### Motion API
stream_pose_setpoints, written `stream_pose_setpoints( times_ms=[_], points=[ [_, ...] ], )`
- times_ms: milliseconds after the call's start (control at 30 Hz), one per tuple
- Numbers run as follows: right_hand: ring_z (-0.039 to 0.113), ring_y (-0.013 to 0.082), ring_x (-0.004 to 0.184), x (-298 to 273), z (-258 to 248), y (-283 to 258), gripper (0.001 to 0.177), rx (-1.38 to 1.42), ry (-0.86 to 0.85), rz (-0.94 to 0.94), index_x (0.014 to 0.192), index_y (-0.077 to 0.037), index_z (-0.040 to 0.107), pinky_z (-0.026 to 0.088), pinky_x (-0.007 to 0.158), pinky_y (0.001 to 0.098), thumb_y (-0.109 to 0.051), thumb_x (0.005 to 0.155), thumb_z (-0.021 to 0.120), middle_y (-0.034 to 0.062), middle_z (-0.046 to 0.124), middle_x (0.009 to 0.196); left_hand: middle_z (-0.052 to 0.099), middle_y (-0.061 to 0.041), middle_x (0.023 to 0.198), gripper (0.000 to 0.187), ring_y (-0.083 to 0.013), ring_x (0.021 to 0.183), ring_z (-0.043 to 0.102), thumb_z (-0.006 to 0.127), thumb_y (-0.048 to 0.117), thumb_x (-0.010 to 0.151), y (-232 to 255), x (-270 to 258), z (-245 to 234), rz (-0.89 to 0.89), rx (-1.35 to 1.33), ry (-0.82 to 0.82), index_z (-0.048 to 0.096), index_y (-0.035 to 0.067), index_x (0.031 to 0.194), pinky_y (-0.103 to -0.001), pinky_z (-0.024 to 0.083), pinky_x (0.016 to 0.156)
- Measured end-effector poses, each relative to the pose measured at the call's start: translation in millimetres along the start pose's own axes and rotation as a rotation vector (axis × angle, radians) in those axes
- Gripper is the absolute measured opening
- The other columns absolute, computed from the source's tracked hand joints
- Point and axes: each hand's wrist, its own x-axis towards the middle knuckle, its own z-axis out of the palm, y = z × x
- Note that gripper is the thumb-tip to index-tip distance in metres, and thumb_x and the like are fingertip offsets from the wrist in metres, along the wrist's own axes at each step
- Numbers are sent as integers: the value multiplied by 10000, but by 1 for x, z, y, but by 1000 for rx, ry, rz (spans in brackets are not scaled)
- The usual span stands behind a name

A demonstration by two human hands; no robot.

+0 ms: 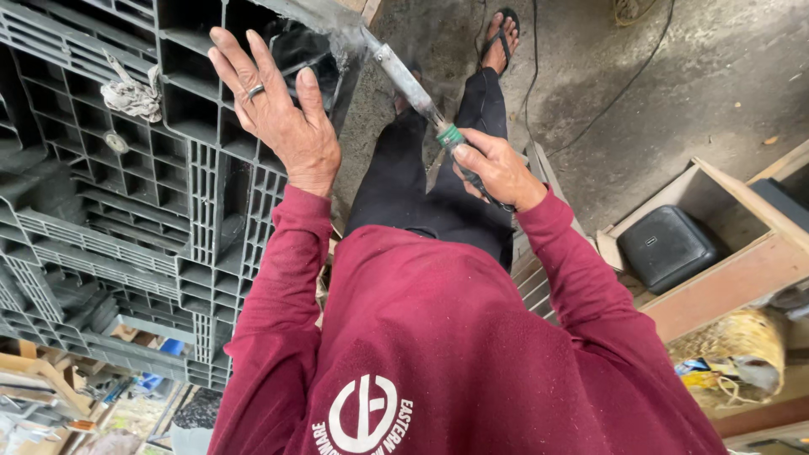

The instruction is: The person uses a soldering iron to melt and fuse the edges of a black plastic crate. They hold the crate steady with one hand while applying the hot tip of the tool to the seams, generating smoke as the plastic softens and joins.

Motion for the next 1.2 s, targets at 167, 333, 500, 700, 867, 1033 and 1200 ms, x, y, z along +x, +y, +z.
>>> stream_pose_setpoints(
  times_ms=[167,333,500,700,867,1033,1200],
  points=[
    [518,86,531,-4,21,24,466,99,45,-39,1431,-15,533,409,453,235,-296,1060,546,20,559,769,35,-61,1753,650,-297,1652,29,391,546,1209,-2,1,0,38,-8,21,241,122,1678,-534,181,1265],
    [515,93,500,-4,48,59,456,218,98,-93,1412,-24,532,397,423,235,-292,1044,558,31,563,754,10,-69,1753,679,-309,1652,17,425,542,1211,-4,2,3,68,-30,23,197,109,1683,-558,181,1264],
    [489,74,593,10,82,102,463,365,137,-213,1458,-33,514,459,513,238,-295,1080,569,18,532,798,11,-74,1753,707,-308,1653,16,448,556,1198,-6,1,3,88,-34,36,186,109,1680,-532,176,1277],
    [477,76,623,24,124,127,475,489,174,-307,1481,-47,478,464,523,240,-281,1078,572,14,516,800,9,-98,1752,734,-326,1652,8,481,547,1190,-8,1,3,116,-39,23,182,88,1678,-539,151,1337],
    [467,61,606,24,130,137,496,408,227,-307,1503,-51,473,457,525,227,-278,1073,571,-3,523,805,10,-82,1753,739,-311,1653,0,496,551,1189,-14,0,7,144,-55,36,184,92,1677,-501,144,1305],
    [466,57,622,31,119,137,478,381,246,-309,1475,-28,507,452,531,228,-290,1084,587,-6,525,826,6,-78,1755,734,-313,1656,-12,500,536,1205,-18,-1,8,160,-70,35,170,87,1682,-489,138,1308],
    [459,52,597,28,102,129,494,406,182,-287,1486,-60,492,434,514,219,-304,1065,577,-15,524,817,20,-78,1759,716,-307,1660,1,500,522,1214,-17,0,5,163,-46,27,167,95,1684,-483,138,1313]
  ],
)
